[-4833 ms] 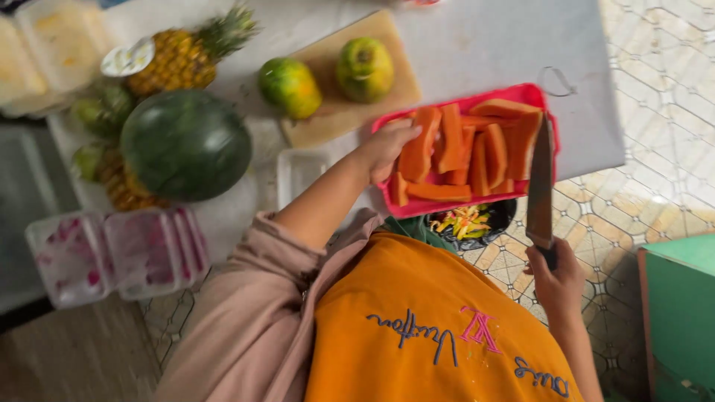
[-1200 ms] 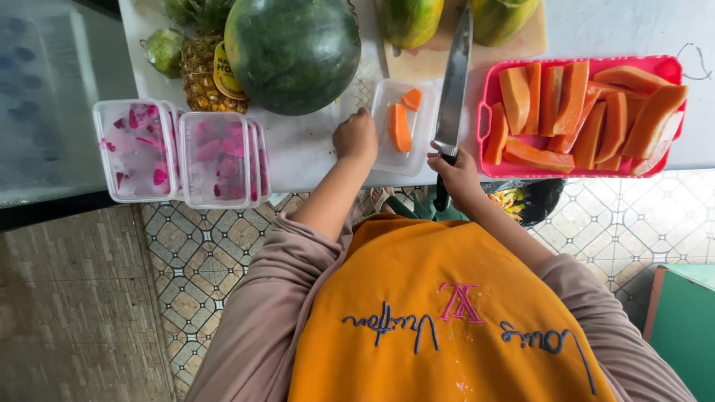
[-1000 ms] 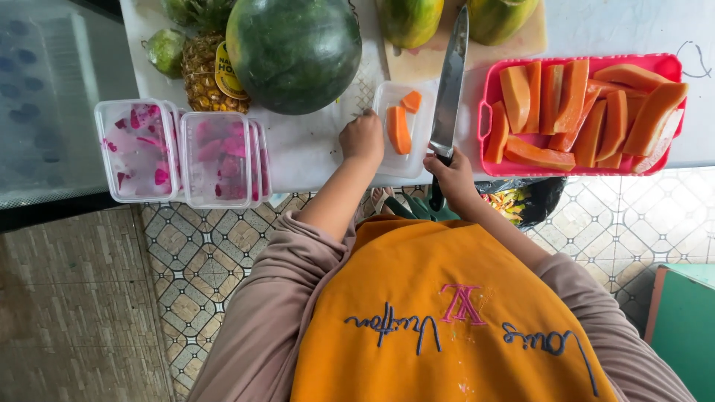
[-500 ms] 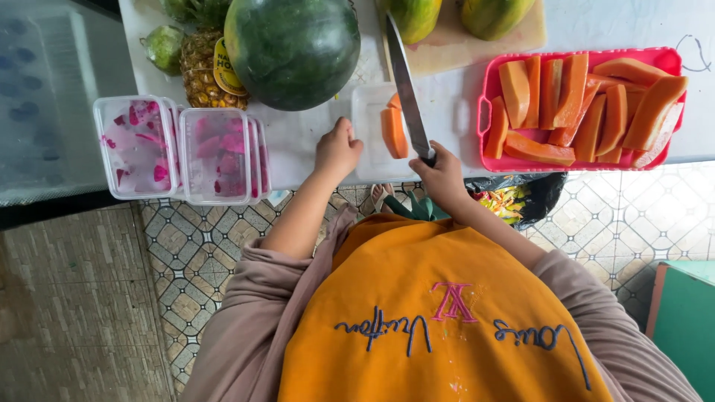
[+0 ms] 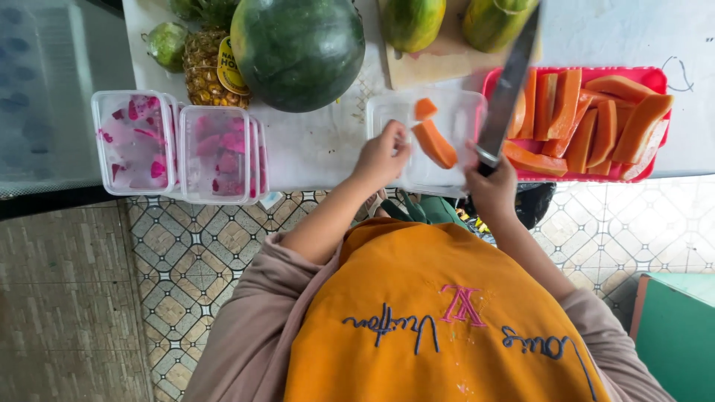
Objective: Slicing pre-cut papaya strips into smaller cubes and placing them into a plastic container for packaging.
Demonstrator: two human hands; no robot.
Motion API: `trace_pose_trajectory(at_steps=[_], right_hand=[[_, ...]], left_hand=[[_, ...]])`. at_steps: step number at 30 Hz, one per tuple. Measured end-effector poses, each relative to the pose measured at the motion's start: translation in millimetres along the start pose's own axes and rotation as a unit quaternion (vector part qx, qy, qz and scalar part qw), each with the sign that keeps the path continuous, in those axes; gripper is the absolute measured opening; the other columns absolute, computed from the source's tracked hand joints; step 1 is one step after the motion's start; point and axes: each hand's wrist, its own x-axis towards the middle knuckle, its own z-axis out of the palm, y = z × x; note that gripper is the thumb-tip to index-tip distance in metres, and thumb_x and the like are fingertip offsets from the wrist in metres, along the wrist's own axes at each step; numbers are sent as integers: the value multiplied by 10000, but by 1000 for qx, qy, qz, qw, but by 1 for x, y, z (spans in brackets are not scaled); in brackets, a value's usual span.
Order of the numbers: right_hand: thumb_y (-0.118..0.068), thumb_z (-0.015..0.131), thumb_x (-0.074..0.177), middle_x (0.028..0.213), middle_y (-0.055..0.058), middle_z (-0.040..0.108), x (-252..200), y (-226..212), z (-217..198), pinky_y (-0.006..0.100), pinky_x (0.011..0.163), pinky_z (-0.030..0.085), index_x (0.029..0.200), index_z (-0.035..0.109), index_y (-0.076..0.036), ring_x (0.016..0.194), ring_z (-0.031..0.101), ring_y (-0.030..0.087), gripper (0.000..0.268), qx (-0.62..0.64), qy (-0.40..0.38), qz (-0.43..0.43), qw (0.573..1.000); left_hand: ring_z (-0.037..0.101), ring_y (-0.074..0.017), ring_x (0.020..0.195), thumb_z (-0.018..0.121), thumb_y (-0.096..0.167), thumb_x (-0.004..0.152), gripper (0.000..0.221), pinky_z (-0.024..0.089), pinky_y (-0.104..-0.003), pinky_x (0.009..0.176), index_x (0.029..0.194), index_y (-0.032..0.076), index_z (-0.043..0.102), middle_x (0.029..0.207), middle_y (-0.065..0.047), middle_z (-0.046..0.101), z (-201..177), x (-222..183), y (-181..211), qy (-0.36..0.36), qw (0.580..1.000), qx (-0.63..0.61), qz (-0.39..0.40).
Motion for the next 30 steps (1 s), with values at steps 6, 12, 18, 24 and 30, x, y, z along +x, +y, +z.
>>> trace_pose_trajectory(at_steps=[6, 12, 18, 24, 30], right_hand=[[186, 623, 781, 696, 116, 608, 26, 88, -56, 311, 457, 507, 942, 547, -37, 460, 622, 232, 286, 131, 59, -4, 990], [157, 619, 782, 622, 148, 598, 20, 88, -55, 294, 458, 477, 913, 566, -33, 449, 616, 226, 237, 77, 59, -19, 995], [109, 606, 791, 969, 149, 759, 11, 98, -6, 283, 469, 480, 1022, 637, -25, 479, 605, 144, 269, 24, 38, -4, 999], [-101, 749, 796, 841, 168, 687, 29, 137, 38, 461, 681, 520, 1051, 700, -97, 728, 672, 337, 261, -136, 18, -22, 990], [-43, 791, 777, 1170, 246, 641, 8, 133, -7, 536, 779, 557, 1054, 722, 23, 912, 665, 497, 293, -180, 59, -143, 971]], left_hand=[[716, -213, 575, 371, 222, 1085, 272, 605, -287, 480, 1203, 230, 615, 908, -104, 747, 57, 38, -45, -96, 992, -78, 18], [686, -356, 1068, 514, 147, 960, 375, 602, -543, 896, 1324, 211, 577, 1342, -30, 606, 33, 18, -31, -108, 940, 298, 122], [713, -316, 968, 539, 204, 961, 259, 627, -474, 807, 1207, 267, 592, 1102, -4, 661, -14, -13, -54, 36, 955, 280, 93], [671, -255, 977, 635, 379, 929, 118, 626, -426, 765, 1009, 293, 623, 1029, 60, 575, -7, -24, -31, 170, 950, 255, 53], [453, -379, 1286, 689, 508, 857, 349, 568, -508, 881, 984, 192, 761, 1303, -89, 520, 21, -5, -14, 148, 939, 305, 57]])
